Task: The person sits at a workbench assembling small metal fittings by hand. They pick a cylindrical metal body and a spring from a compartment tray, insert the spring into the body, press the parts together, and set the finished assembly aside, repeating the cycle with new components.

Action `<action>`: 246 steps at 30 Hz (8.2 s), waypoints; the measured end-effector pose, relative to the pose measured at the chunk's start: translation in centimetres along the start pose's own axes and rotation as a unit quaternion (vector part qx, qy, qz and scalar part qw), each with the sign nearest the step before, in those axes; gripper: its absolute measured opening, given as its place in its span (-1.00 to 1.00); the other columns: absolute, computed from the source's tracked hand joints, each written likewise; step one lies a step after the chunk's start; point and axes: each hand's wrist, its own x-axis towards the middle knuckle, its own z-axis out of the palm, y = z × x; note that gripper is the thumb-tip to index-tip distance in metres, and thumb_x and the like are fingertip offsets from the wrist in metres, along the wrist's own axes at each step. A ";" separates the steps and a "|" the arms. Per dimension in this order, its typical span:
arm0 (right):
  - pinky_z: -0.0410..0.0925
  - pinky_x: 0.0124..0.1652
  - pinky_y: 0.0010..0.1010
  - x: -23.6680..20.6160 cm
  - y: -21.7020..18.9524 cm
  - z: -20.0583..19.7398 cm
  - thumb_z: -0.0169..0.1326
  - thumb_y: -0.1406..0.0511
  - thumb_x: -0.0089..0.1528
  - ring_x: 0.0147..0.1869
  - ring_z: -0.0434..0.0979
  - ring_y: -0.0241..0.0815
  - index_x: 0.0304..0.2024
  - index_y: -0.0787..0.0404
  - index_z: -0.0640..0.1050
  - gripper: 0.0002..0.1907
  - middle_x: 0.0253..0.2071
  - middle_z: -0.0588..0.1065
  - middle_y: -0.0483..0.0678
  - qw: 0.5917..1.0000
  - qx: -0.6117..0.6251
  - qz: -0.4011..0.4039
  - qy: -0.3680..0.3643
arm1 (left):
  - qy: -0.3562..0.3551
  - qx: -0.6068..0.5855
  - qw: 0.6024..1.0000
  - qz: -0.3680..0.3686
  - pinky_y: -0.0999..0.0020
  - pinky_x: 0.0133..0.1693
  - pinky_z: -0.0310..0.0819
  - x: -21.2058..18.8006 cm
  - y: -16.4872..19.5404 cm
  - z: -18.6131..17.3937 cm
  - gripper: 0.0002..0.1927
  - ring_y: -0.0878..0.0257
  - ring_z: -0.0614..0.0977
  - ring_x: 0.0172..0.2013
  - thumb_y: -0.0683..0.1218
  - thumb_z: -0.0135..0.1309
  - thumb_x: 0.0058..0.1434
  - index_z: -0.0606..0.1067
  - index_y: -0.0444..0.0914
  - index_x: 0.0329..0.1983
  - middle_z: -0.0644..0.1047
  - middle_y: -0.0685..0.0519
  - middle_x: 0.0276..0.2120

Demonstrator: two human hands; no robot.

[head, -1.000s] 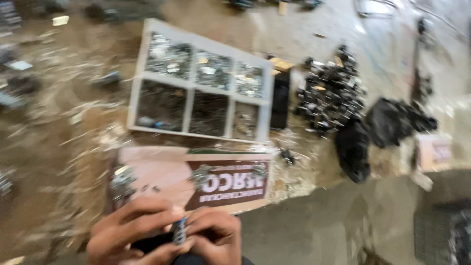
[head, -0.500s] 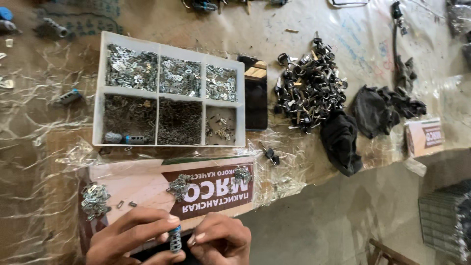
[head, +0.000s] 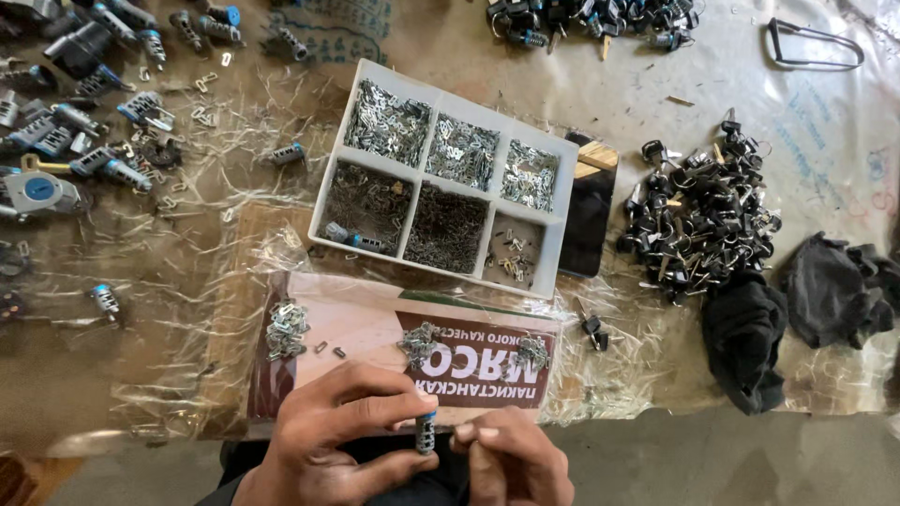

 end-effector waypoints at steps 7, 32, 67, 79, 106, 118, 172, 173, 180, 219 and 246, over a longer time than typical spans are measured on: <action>0.47 -0.07 -0.47 0.7 -0.3 0.3 0.27 0.48 0.22 -0.13 0.59 -0.19 -0.19 0.31 0.59 -0.87 -0.17 0.55 0.10 0.989 -0.074 -0.068 -0.106 | -0.003 0.064 0.997 0.038 0.35 -0.21 0.60 0.2 1.0 0.2 -0.48 0.18 0.70 -0.20 -0.11 0.49 -0.06 0.64 -0.17 0.01 0.64 0.03 -0.17; 0.40 -0.21 -0.26 0.1 1.3 0.7 0.43 0.04 -0.01 -0.19 0.46 -0.08 0.10 0.12 0.62 -0.34 -0.14 0.44 -0.04 0.832 -0.499 -0.148 -0.191 | 0.042 0.065 0.995 -0.065 0.44 -0.24 0.70 -0.8 0.2 -1.7 -0.49 0.26 0.74 -0.20 -0.17 0.48 -0.11 0.65 -0.22 -0.03 0.63 0.01 -0.16; 0.51 -0.20 -0.43 0.7 -0.2 0.3 0.38 0.51 0.07 -0.28 0.63 -0.17 -0.20 0.19 0.51 -0.65 -0.32 0.64 -0.01 0.955 -0.215 -0.202 -0.033 | -0.059 0.052 0.997 0.006 0.39 -0.23 0.60 0.0 -0.2 1.0 -0.52 0.22 0.70 -0.26 -0.14 0.46 -0.13 0.62 -0.22 -0.08 0.63 0.03 -0.16; 0.55 -0.17 -0.40 -0.3 0.1 -2.0 0.38 0.45 0.09 -0.19 0.72 -0.06 -0.14 0.28 0.61 -0.69 -0.23 0.64 0.06 0.965 -0.261 -0.003 -0.020 | -0.068 0.016 0.996 0.057 0.39 -0.18 0.63 0.9 -0.3 2.4 -0.57 0.25 0.73 -0.21 -0.14 0.46 -0.09 0.62 -0.22 -0.11 0.64 0.05 -0.19; 0.60 -0.28 -0.40 -3.7 1.9 -4.5 0.27 0.56 0.16 -0.28 0.72 -0.18 -0.14 0.33 0.57 -0.76 -0.27 0.65 0.18 0.996 -0.040 -0.075 -0.016 | -0.100 -0.037 0.994 -0.028 0.50 -0.33 0.61 0.9 -0.2 2.7 -0.57 0.35 0.69 -0.31 -0.16 0.48 -0.04 0.63 -0.23 -0.07 0.66 0.04 -0.14; 0.52 -0.24 -0.47 -0.4 -0.7 -2.5 0.38 0.51 0.02 -0.26 0.68 -0.20 -0.28 0.30 0.59 -0.73 -0.31 0.60 0.05 0.985 -0.135 -0.085 -0.072 | -0.093 -0.011 0.996 -0.007 0.43 -0.29 0.62 0.2 -0.5 2.6 -0.56 0.28 0.71 -0.27 -0.13 0.46 -0.05 0.65 -0.22 -0.06 0.66 0.04 -0.13; 0.51 -0.21 -0.47 -0.7 -0.2 -2.1 0.39 0.57 0.04 -0.26 0.62 -0.20 -0.16 0.19 0.49 -0.57 -0.26 0.66 0.02 0.968 -0.198 -0.152 -0.035 | -0.094 0.014 0.995 0.009 0.34 -0.20 0.62 0.4 -0.8 2.7 -0.51 0.19 0.73 -0.21 -0.11 0.47 -0.08 0.63 -0.17 -0.03 0.65 0.05 -0.14; 0.52 -0.21 -0.47 -0.6 -0.2 -2.2 0.38 0.57 0.06 -0.26 0.62 -0.20 -0.15 0.19 0.47 -0.57 -0.24 0.66 0.01 0.958 -0.223 -0.179 -0.039 | -0.093 0.017 0.995 0.011 0.34 -0.21 0.61 0.5 -0.8 2.8 -0.51 0.18 0.72 -0.21 -0.11 0.47 -0.08 0.64 -0.17 -0.02 0.65 0.05 -0.14; 0.24 -0.57 -0.63 -2.4 -0.4 -3.1 0.35 0.60 0.00 -0.40 0.65 -0.28 -0.20 0.33 0.61 -0.67 -0.30 0.70 0.12 0.981 -0.188 0.037 0.007 | -0.083 0.108 0.987 0.089 0.29 -0.24 0.52 1.1 -0.5 2.9 -0.53 0.18 0.68 -0.25 -0.15 0.42 -0.06 0.63 -0.19 -0.03 0.63 0.04 -0.13; 0.48 -0.24 -0.47 -2.6 0.6 -3.0 0.24 0.50 0.22 -0.25 0.61 -0.20 -0.19 0.31 0.56 -0.86 -0.27 0.59 0.10 0.996 -0.045 -0.076 -0.015 | -0.093 0.007 0.996 0.011 0.38 -0.24 0.63 0.8 -0.6 3.0 -0.54 0.22 0.74 -0.22 -0.12 0.47 -0.06 0.63 -0.17 -0.06 0.67 0.06 -0.13; 0.42 -0.13 -0.45 0.2 1.9 0.0 0.43 0.21 0.14 -0.13 0.54 -0.21 0.07 0.16 0.58 -0.51 -0.10 0.51 -0.13 0.873 -0.453 -0.117 -0.139 | -0.003 -0.001 0.999 -0.045 0.45 -0.20 0.68 -0.5 -0.6 -1.5 -0.53 0.25 0.75 -0.13 -0.17 0.49 -0.11 0.64 -0.21 -0.08 0.67 0.03 -0.10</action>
